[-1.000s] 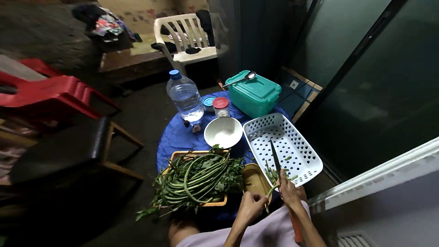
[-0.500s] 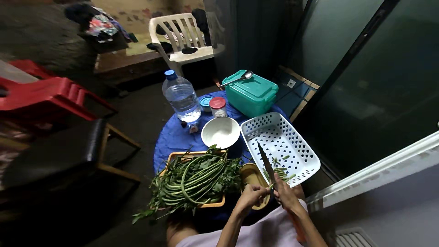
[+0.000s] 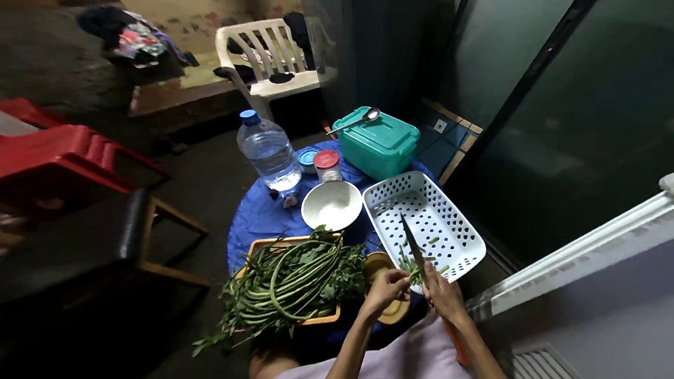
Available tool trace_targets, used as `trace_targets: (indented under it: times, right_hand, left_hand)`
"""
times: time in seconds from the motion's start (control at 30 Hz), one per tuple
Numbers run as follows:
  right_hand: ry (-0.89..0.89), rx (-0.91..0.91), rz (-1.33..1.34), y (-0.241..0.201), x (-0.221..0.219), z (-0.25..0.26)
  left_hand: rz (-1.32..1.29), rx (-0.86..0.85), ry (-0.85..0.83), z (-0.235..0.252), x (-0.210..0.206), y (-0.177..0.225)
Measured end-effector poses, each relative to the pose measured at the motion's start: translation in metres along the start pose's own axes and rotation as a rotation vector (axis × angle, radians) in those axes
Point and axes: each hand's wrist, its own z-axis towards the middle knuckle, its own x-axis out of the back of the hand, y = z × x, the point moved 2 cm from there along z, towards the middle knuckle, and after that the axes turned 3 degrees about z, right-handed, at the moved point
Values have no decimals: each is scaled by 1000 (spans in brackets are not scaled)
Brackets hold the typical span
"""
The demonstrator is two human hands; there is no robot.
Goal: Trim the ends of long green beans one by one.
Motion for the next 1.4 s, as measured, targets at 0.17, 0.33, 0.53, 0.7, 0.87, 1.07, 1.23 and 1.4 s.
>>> trace_targets:
  times: [0.17, 0.33, 0.53, 0.7, 0.87, 1.07, 1.23, 1.4]
  right_hand:
    - [-69, 33, 2, 6, -7, 9]
    - [-38, -6, -24, 3, -5, 15]
    - [-31, -296, 222, 14, -5, 35]
    - [-149, -553, 699, 22, 8, 35]
    - [39, -334, 1015, 41, 40, 30]
    - [203, -243, 1120, 46, 70, 31]
    - [246, -234, 1130, 47, 69, 37]
    - [273, -236, 1117, 52, 69, 37]
  left_hand:
    - [-58, -51, 125, 6, -10, 3]
    - [-106, -96, 231, 14, -18, -1]
    - [614, -255, 227, 23, -30, 13]
    - [989, 14, 22, 54, -21, 42]
    - [1091, 98, 14, 142, 6, 48]
    - [1225, 305, 214, 210, 22, 28]
    - [1179, 296, -76, 181, -9, 34]
    - [1317, 87, -159, 193, -41, 29]
